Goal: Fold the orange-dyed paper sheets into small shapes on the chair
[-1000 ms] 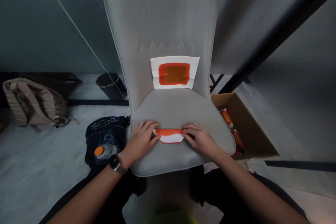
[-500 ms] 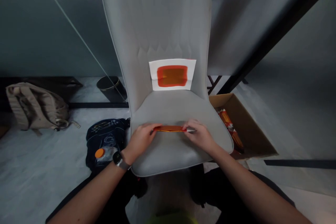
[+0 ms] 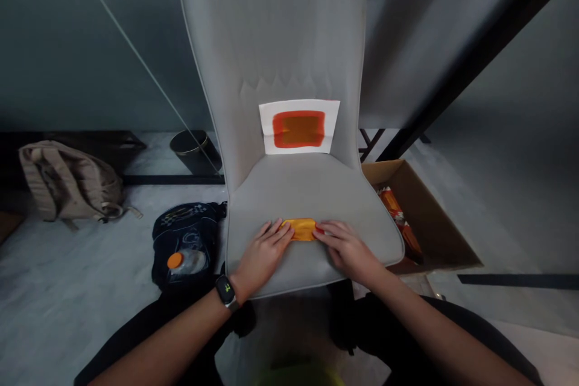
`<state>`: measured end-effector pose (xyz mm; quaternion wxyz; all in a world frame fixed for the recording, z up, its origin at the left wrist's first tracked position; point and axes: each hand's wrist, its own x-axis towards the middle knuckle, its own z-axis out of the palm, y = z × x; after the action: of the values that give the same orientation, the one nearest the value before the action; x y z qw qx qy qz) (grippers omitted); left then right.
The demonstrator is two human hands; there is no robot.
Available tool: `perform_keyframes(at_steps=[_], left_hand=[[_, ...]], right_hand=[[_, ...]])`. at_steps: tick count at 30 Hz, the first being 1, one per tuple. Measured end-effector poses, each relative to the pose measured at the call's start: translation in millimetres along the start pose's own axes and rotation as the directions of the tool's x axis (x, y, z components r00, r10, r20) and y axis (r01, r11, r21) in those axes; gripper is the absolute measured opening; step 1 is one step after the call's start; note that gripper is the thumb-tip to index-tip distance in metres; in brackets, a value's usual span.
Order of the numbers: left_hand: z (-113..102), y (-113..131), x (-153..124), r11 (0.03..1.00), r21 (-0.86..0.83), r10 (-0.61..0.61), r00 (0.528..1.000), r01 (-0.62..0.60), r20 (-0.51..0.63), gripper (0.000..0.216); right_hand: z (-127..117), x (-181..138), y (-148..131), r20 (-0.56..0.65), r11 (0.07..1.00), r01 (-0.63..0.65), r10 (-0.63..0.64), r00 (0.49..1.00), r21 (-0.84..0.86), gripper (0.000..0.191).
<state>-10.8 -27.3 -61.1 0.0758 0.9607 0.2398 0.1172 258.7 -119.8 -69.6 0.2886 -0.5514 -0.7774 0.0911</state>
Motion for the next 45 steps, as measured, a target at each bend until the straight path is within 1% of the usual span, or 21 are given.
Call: perform_keyframes(at_steps=[3,5,8,9,11,13,16,18,20,22,23,25,27,31,34,36,37,39,40,42,45], left_hand=[[-2,1,-4,0.999,-0.037,0.0,0.999,-0.001,-0.037,0.046],[-5,2,-6,0.999,-0.038,0.013,1.0,-0.014,-0.024,0.051],[-8,3,-8,0.999,-0.018,0.039,0.999,-0.039,0.031,0.059],[-8,3,-9,0.999,-0.013,0.047,0.998,-0.046,0.044,0.061],[-8,4,-11,0.999,-0.007,0.053,0.997,-0.052,0.06,0.067],[-7,6,-13,0.999,0.004,0.038,0.998,-0.038,0.055,0.072],[-9,11,-10,1.0,0.009,0.002,0.999,-0.002,0.047,0.071],[-14,12,-1,0.999,-0.022,-0.036,0.998,0.037,0.052,0.054],[-21,10,11,0.989,-0.063,-0.127,0.991,0.13,0.044,0.038],[-27,7,25,0.964,-0.068,-0.255,0.967,0.256,0.017,0.032],[-29,5,30,0.956,-0.051,-0.289,0.957,0.29,0.02,0.038],[-30,3,37,0.945,-0.01,-0.325,0.944,0.326,0.066,0.053],[-29,3,40,0.944,0.015,-0.328,0.937,0.329,0.12,0.052],[-25,2,40,0.94,-0.061,-0.327,0.937,0.336,0.125,0.043],[-26,-5,46,0.878,-0.304,-0.336,0.928,0.37,0.159,0.047],[-28,-10,53,0.815,-0.431,-0.338,0.922,0.387,0.188,0.055],[-30,-12,57,0.808,-0.446,-0.338,0.923,0.385,0.183,0.057],[-33,-11,65,0.85,-0.389,-0.321,0.935,0.355,0.153,0.053],[-35,-9,68,0.876,-0.346,-0.306,0.941,0.338,0.145,0.048],[-38,0,74,0.887,-0.326,-0.274,0.941,0.327,0.2,0.042],[-37,20,83,0.822,-0.407,-0.274,0.903,0.399,0.332,0.044]], right_hand=[[-12,-12,-17,0.108,0.995,-0.029,0.039,0.993,-0.096,0.062],[-12,-13,-34,0.123,0.988,-0.058,0.076,0.99,-0.144,0.067],[1,-4,-58,0.118,0.986,-0.068,0.086,0.989,-0.152,0.096],[7,0,-63,0.128,0.988,-0.056,0.075,0.989,-0.142,0.103],[17,6,-67,0.153,0.992,-0.027,0.046,0.987,-0.121,0.106],[19,6,-63,0.169,0.992,-0.03,0.05,0.984,-0.119,0.104],[9,-3,-48,0.156,0.977,-0.132,0.159,0.975,-0.17,0.101],[0,-9,-41,0.149,0.961,-0.196,0.226,0.963,-0.194,0.098],[-5,-11,-37,0.142,0.955,-0.224,0.253,0.957,-0.193,0.091],[-5,-9,-37,0.103,0.951,-0.252,0.273,0.957,-0.179,0.075],[-4,-7,-38,0.064,0.945,-0.277,0.292,0.954,-0.172,0.062],[-1,-3,-38,-0.028,0.928,-0.338,0.338,0.941,-0.155,0.043],[1,2,-37,-0.095,0.912,-0.388,0.378,0.921,-0.136,0.037],[-6,9,-34,-0.079,0.892,-0.452,0.451,0.889,-0.006,0.025],[-18,11,-32,-0.017,0.876,-0.447,0.457,0.889,0.183,0.013],[-27,9,-28,0.035,0.832,-0.434,0.45,0.892,0.346,0.017],[-30,8,-26,0.059,0.796,-0.434,0.454,0.889,0.423,0.02],[-36,5,-20,0.094,0.714,-0.449,0.478,0.873,0.536,0.023],[-38,4,-16,0.104,0.678,-0.464,0.501,0.859,0.571,0.022],[-42,2,-9,0.117,0.606,-0.505,0.563,0.818,0.614,0.021],[-48,-1,1,0.174,0.449,-0.583,0.672,0.72,0.677,0.035]])
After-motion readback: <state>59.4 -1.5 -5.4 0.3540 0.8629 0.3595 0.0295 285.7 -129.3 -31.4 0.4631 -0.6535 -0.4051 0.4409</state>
